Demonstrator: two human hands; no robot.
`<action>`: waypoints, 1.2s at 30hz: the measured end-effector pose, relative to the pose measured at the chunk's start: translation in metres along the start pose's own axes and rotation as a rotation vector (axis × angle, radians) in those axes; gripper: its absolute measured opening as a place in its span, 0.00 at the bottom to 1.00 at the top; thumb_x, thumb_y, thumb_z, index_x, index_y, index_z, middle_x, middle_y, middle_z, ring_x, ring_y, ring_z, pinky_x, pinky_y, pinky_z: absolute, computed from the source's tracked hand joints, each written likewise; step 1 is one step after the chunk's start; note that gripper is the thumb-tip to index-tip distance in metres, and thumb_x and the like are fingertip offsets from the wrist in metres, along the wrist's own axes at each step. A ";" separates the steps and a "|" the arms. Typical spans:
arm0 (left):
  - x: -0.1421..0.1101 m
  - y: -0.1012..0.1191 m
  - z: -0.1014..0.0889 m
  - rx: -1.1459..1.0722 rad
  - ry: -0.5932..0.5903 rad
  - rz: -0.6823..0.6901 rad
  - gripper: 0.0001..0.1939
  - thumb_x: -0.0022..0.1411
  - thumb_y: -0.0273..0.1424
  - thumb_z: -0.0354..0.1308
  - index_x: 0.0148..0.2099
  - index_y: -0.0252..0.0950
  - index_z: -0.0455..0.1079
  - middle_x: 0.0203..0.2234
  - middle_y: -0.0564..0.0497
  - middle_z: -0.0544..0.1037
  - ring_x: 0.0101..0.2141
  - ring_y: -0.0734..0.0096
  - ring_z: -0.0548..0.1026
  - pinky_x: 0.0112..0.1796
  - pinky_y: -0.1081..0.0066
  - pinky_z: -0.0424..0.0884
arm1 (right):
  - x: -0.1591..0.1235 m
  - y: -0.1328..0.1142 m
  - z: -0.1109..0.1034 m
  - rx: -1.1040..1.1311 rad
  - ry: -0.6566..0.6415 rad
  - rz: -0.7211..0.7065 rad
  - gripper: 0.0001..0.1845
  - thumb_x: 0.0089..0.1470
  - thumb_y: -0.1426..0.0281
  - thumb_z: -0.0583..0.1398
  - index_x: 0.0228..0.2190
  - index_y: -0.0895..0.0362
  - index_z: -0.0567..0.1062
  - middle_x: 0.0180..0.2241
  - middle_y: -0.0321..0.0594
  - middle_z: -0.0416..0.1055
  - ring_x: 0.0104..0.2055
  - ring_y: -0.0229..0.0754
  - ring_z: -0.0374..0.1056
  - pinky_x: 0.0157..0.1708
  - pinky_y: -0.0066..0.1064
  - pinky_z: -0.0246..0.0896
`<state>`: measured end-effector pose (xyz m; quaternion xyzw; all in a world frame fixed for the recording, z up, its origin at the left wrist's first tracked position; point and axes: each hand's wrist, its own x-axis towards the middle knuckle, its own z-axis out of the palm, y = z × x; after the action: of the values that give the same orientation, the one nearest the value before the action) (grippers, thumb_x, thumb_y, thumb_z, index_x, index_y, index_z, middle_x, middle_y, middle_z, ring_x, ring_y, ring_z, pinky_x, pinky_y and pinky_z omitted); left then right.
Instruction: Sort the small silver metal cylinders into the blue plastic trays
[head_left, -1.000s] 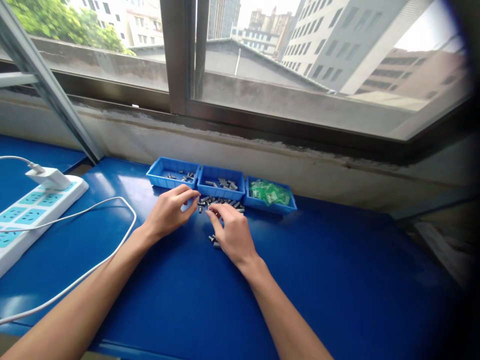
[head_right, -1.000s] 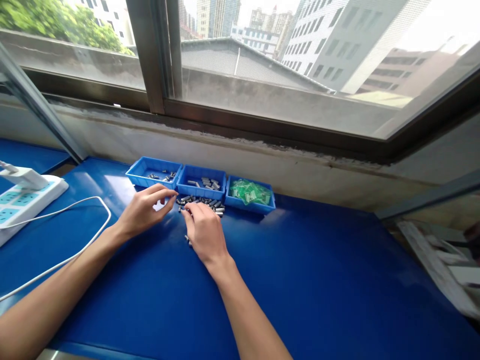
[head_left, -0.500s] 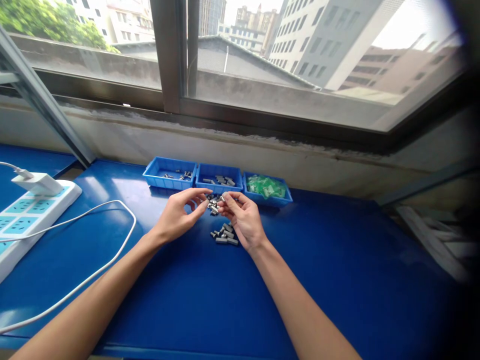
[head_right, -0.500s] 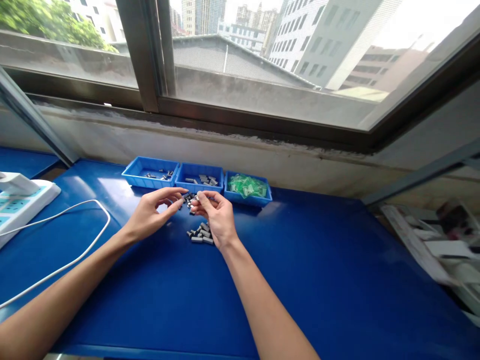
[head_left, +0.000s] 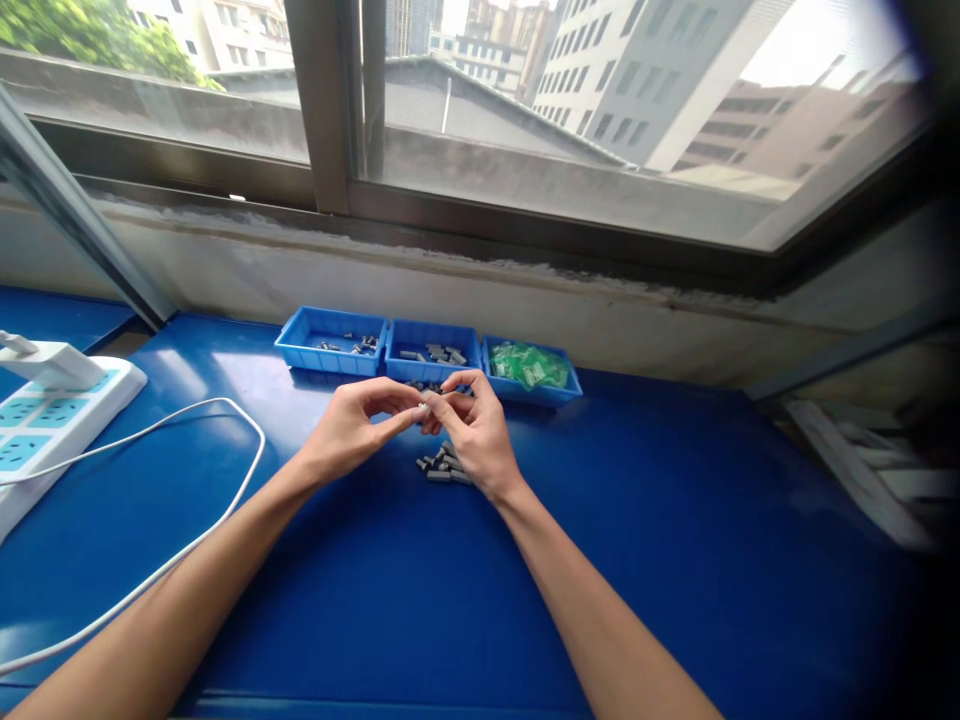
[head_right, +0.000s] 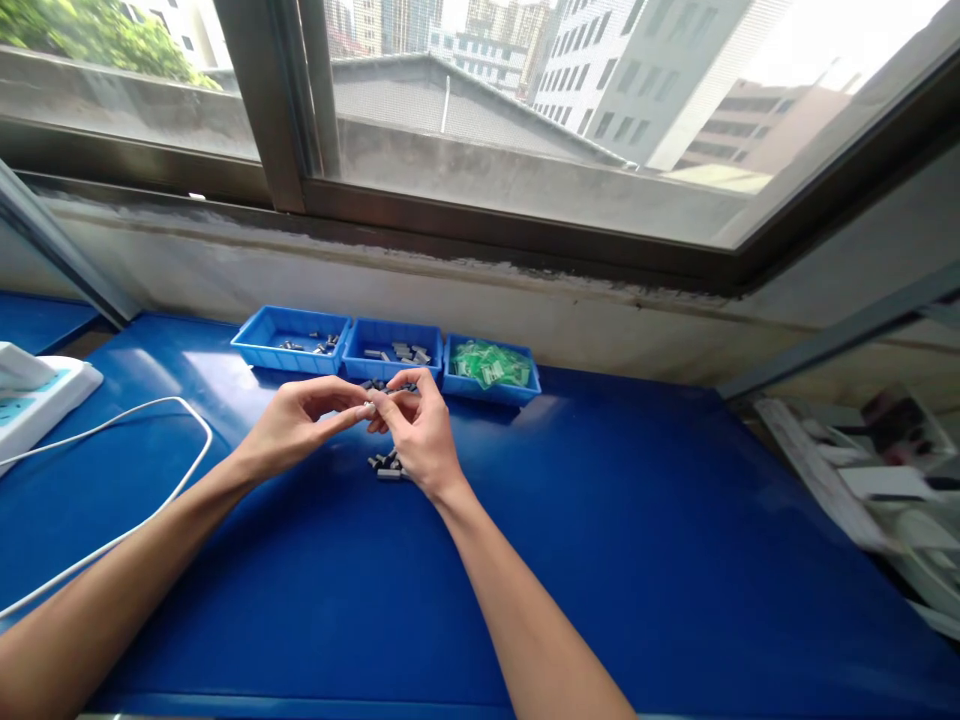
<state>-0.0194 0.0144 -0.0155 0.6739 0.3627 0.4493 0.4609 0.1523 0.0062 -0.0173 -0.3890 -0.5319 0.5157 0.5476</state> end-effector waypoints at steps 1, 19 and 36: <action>0.000 0.000 -0.001 0.001 -0.001 -0.002 0.13 0.60 0.37 0.65 0.42 0.33 0.77 0.36 0.46 0.82 0.36 0.65 0.80 0.41 0.67 0.78 | 0.000 0.001 0.000 0.000 -0.007 -0.004 0.20 0.52 0.59 0.68 0.36 0.52 0.62 0.21 0.27 0.73 0.22 0.36 0.71 0.27 0.27 0.67; 0.027 -0.037 -0.069 0.900 0.628 0.135 0.14 0.65 0.39 0.58 0.42 0.35 0.79 0.25 0.51 0.76 0.26 0.69 0.74 0.38 0.66 0.70 | -0.003 -0.011 -0.014 -0.666 -0.171 -0.105 0.10 0.62 0.63 0.58 0.33 0.55 0.76 0.29 0.36 0.77 0.30 0.38 0.72 0.31 0.28 0.62; -0.002 -0.003 -0.016 0.661 -0.197 0.244 0.14 0.66 0.35 0.57 0.51 0.38 0.74 0.28 0.53 0.74 0.25 0.76 0.69 0.30 0.75 0.66 | -0.013 -0.061 -0.061 -1.017 -0.554 0.106 0.39 0.36 0.59 0.75 0.51 0.47 0.73 0.47 0.38 0.67 0.30 0.35 0.67 0.31 0.28 0.66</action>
<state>-0.0356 0.0180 -0.0163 0.8647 0.3594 0.2925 0.1938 0.2225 -0.0091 0.0313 -0.4796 -0.8161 0.3047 0.1059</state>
